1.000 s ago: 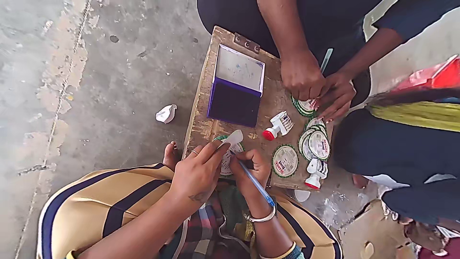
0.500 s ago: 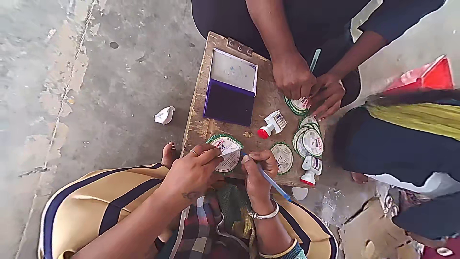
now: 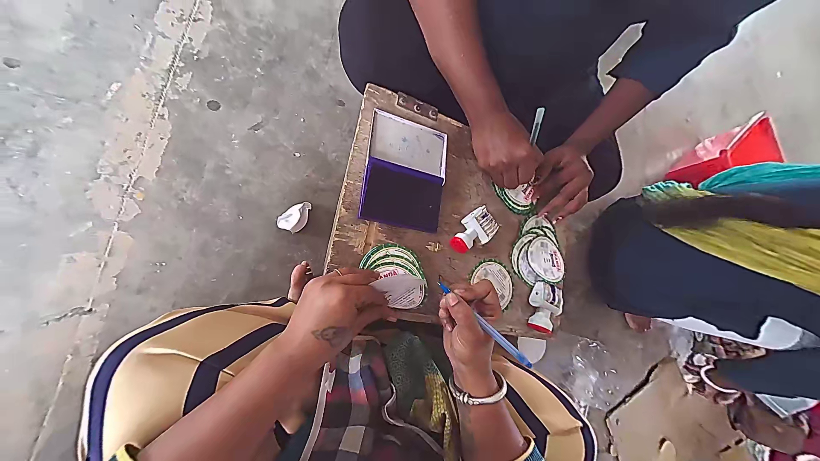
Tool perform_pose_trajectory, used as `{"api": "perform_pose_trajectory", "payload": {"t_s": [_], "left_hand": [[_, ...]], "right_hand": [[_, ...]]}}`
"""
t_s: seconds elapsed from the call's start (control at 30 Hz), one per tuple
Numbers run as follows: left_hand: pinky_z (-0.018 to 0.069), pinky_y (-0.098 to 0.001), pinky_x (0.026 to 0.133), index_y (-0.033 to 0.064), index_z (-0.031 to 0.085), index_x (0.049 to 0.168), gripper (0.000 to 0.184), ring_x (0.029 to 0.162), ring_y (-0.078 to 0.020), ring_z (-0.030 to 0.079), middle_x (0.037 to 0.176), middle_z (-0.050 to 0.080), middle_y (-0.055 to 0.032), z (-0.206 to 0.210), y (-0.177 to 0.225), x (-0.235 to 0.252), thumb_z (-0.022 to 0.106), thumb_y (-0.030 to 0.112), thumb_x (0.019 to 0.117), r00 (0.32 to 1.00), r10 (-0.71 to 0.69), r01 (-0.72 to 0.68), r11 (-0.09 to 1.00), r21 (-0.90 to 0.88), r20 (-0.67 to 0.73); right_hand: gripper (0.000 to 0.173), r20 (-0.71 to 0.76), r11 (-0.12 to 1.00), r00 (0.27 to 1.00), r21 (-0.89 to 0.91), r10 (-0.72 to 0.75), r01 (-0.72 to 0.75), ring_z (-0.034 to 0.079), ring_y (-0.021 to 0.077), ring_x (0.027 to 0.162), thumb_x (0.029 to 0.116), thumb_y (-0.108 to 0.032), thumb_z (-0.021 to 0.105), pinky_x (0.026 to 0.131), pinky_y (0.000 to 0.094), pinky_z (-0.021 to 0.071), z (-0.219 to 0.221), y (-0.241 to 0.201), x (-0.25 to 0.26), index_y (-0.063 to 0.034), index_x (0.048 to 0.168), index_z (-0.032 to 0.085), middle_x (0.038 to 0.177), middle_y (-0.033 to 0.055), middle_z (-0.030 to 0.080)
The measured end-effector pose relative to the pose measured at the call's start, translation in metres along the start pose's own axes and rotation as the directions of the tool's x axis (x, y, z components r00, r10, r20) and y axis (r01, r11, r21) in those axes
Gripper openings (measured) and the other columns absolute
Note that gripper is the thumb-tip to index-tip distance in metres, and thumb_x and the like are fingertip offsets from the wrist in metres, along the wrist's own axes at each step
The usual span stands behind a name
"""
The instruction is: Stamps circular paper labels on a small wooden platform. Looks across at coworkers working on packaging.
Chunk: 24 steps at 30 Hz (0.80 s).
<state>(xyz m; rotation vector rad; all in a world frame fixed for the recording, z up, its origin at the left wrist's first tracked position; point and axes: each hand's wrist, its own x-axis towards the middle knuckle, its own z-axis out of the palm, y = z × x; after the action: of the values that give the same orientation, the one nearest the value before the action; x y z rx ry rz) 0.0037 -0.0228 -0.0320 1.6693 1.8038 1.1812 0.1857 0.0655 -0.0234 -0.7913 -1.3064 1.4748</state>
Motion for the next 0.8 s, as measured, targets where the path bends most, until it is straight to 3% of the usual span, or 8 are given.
{"api": "perform_pose_trajectory", "payload": {"t_s": [0.13, 0.23, 0.33, 0.4, 0.5, 0.67, 0.73, 0.8], "left_hand": [[0.0492, -0.0350, 0.065, 0.0096, 0.074, 0.075, 0.027, 0.070, -0.0147, 0.068, 0.074, 0.072, -0.0042, -0.002, -0.001, 0.004, 0.075, 0.034, 0.0847, 0.997, -0.062, 0.060, 0.998, -0.030, -0.052], [0.0460, -0.0335, 0.061, 0.0075, 0.065, 0.085, 0.024, 0.061, -0.0141, 0.060, 0.066, 0.064, -0.0028, -0.001, 0.001, 0.005, 0.068, 0.030, 0.0933, 0.986, -0.127, 0.129, 0.992, 0.009, -0.104], [0.0465, -0.0337, 0.063, 0.0073, 0.064, 0.093, 0.014, 0.063, -0.0151, 0.063, 0.067, 0.064, -0.0026, 0.003, -0.001, 0.003, 0.061, 0.020, 0.0949, 0.982, -0.123, 0.128, 0.991, 0.026, -0.143], [0.0471, -0.0323, 0.062, 0.0059, 0.063, 0.095, 0.013, 0.062, -0.0147, 0.062, 0.066, 0.063, -0.0026, 0.003, 0.000, 0.002, 0.059, 0.018, 0.0957, 0.981, -0.124, 0.129, 0.991, 0.024, -0.148], [0.0464, -0.0279, 0.060, 0.0049, 0.061, 0.097, 0.017, 0.058, -0.0116, 0.058, 0.063, 0.058, -0.0010, 0.003, 0.002, 0.002, 0.056, 0.021, 0.1002, 0.975, -0.152, 0.156, 0.988, 0.017, -0.162], [0.0480, -0.0230, 0.058, 0.0005, 0.058, 0.099, 0.009, 0.059, -0.0127, 0.059, 0.066, 0.060, -0.0058, 0.010, 0.004, 0.001, 0.054, 0.009, 0.0977, 0.962, -0.112, 0.130, 0.990, 0.057, -0.250], [0.0502, -0.0256, 0.058, 0.0012, 0.060, 0.106, 0.011, 0.061, -0.0157, 0.061, 0.074, 0.064, -0.0086, 0.012, 0.005, 0.001, 0.052, 0.004, 0.0984, 0.958, -0.081, 0.103, 0.992, 0.067, -0.274], [0.0509, -0.0327, 0.064, 0.0065, 0.067, 0.109, 0.024, 0.072, -0.0213, 0.067, 0.092, 0.070, -0.0131, 0.012, 0.005, 0.001, 0.051, -0.003, 0.0931, 0.964, -0.050, 0.068, 0.996, 0.063, -0.260]], "right_hand": [[0.016, 0.110, 0.992, 0.989, -0.068, -0.099, 0.107, 0.062, -0.0075, 0.067, 0.0914, -0.009, 0.071, 0.058, 0.0091, 0.0510, -0.005, -0.002, -0.003, -0.0250, 0.096, 0.072, 0.086, -0.0137, 0.070], [0.010, 0.245, 0.923, 0.951, -0.286, -0.188, 0.256, 0.063, -0.0100, 0.078, 0.0915, -0.013, 0.070, 0.067, 0.0077, 0.0526, -0.003, 0.002, -0.003, -0.0216, 0.096, 0.068, 0.089, -0.0157, 0.069], [0.008, 0.363, 0.815, 0.903, -0.436, -0.229, 0.382, 0.062, -0.0062, 0.073, 0.0859, -0.009, 0.069, 0.065, 0.0093, 0.0513, 0.004, 0.014, 0.006, -0.0089, 0.088, 0.061, 0.078, -0.0044, 0.066], [0.008, 0.359, 0.791, 0.919, -0.510, -0.163, 0.339, 0.062, -0.0051, 0.068, 0.0805, -0.008, 0.069, 0.062, 0.0107, 0.0509, 0.008, 0.018, 0.013, -0.0051, 0.079, 0.061, 0.072, -0.0016, 0.066], [0.009, 0.310, 0.814, 0.949, -0.535, -0.059, 0.225, 0.059, -0.0083, 0.065, 0.0789, -0.007, 0.070, 0.061, 0.0096, 0.0496, 0.009, 0.024, 0.019, -0.0067, 0.076, 0.061, 0.070, -0.0063, 0.065], [0.010, 0.331, 0.838, 0.943, -0.503, -0.041, 0.213, 0.059, -0.0081, 0.065, 0.0783, -0.006, 0.070, 0.060, 0.0095, 0.0492, 0.008, 0.025, 0.018, -0.0066, 0.074, 0.061, 0.069, -0.0062, 0.065], [0.009, 0.312, 0.839, 0.949, -0.504, -0.044, 0.205, 0.059, -0.0083, 0.065, 0.0786, -0.005, 0.070, 0.061, 0.0094, 0.0502, 0.009, 0.026, 0.017, -0.0071, 0.074, 0.062, 0.070, -0.0068, 0.065], [0.009, 0.302, 0.845, 0.953, -0.500, -0.036, 0.190, 0.059, -0.0086, 0.065, 0.0789, -0.005, 0.069, 0.060, 0.0094, 0.0497, 0.010, 0.025, 0.017, -0.0074, 0.074, 0.062, 0.070, -0.0075, 0.065]]}}
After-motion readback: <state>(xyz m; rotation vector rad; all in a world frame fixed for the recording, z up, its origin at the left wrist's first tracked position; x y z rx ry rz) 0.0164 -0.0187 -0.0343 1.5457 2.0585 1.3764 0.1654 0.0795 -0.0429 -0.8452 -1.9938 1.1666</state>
